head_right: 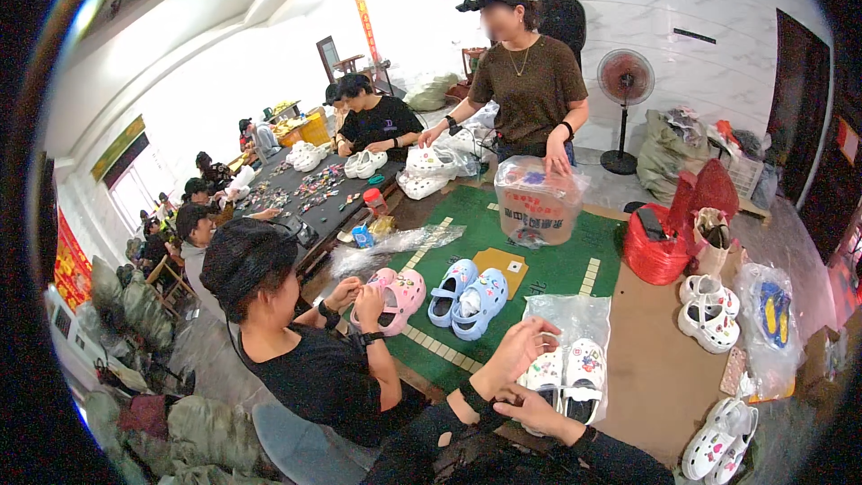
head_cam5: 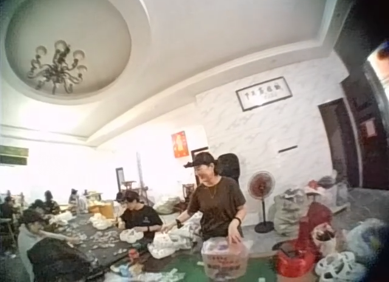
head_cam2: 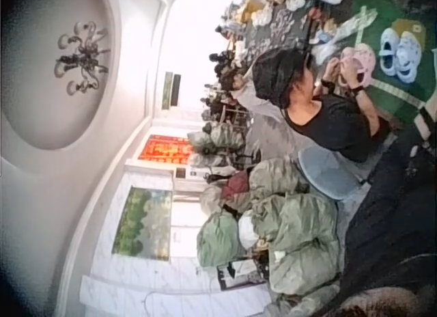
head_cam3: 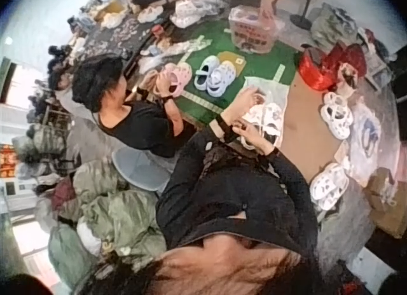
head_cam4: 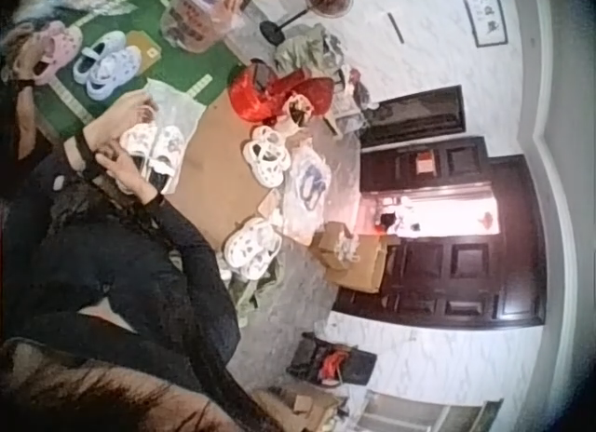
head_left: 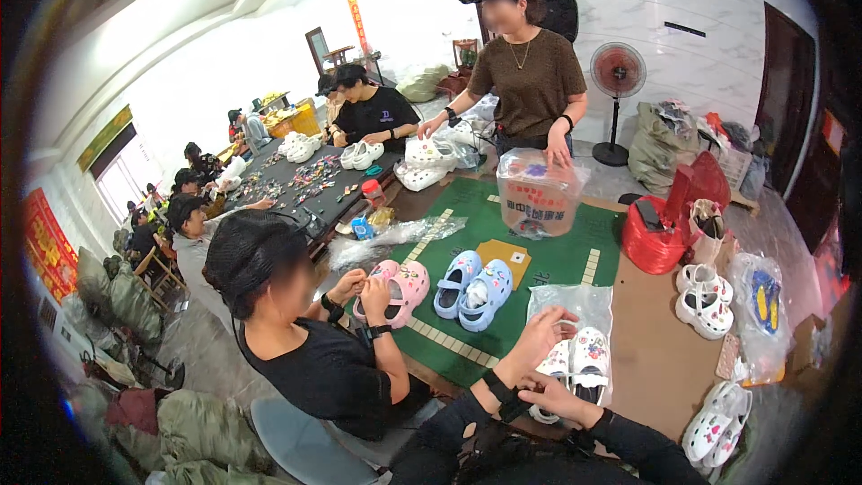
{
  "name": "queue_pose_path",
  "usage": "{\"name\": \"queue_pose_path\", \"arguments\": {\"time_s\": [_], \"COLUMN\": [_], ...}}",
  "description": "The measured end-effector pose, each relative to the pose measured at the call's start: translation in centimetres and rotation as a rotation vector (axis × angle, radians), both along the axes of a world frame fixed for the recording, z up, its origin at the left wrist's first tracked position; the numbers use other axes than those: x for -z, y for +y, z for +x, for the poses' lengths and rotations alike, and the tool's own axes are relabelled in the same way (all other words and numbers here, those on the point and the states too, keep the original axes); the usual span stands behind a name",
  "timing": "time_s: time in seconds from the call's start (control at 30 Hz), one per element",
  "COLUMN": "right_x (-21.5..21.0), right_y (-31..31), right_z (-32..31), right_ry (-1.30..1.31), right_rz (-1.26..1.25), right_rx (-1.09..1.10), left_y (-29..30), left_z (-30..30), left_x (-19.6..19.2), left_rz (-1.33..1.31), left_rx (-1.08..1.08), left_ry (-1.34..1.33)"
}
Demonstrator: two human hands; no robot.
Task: Packing manufactured shoes into individual plastic bags and arranging them on a table for shipping.
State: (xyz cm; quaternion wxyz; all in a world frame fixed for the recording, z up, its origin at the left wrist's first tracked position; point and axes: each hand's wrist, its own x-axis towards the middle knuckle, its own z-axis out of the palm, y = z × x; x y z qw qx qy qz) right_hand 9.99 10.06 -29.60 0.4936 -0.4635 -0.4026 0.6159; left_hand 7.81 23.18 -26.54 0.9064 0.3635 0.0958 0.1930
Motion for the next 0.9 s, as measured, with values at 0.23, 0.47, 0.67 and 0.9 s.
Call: {"name": "queue_pose_path", "arguments": {"time_s": [0.23, 0.47, 0.67, 0.9], "right_x": [-1.7, -2.4, -2.0, -2.1], "right_y": [0.4, 0.6, 0.3, 0.9], "right_z": [-0.9, -1.1, -1.5, -0.8], "right_ry": [0.003, 0.017, 0.025, -0.175], "right_rz": [0.033, 0.02, 0.07, 0.181], "right_rx": [-0.067, -0.245, -0.227, -0.162], "left_y": [-0.5, -1.1, -2.0, -1.8], "left_z": [-0.3, -0.8, -1.5, -1.2], "left_x": [-2.3, -4.2, -6.4, -6.5], "left_rz": [0.136, 0.744, 0.388, 1.296], "left_rx": [-0.089, -0.398, -0.342, -0.623], "left_ry": [-0.039, 0.121, -0.042, 0.061]}}
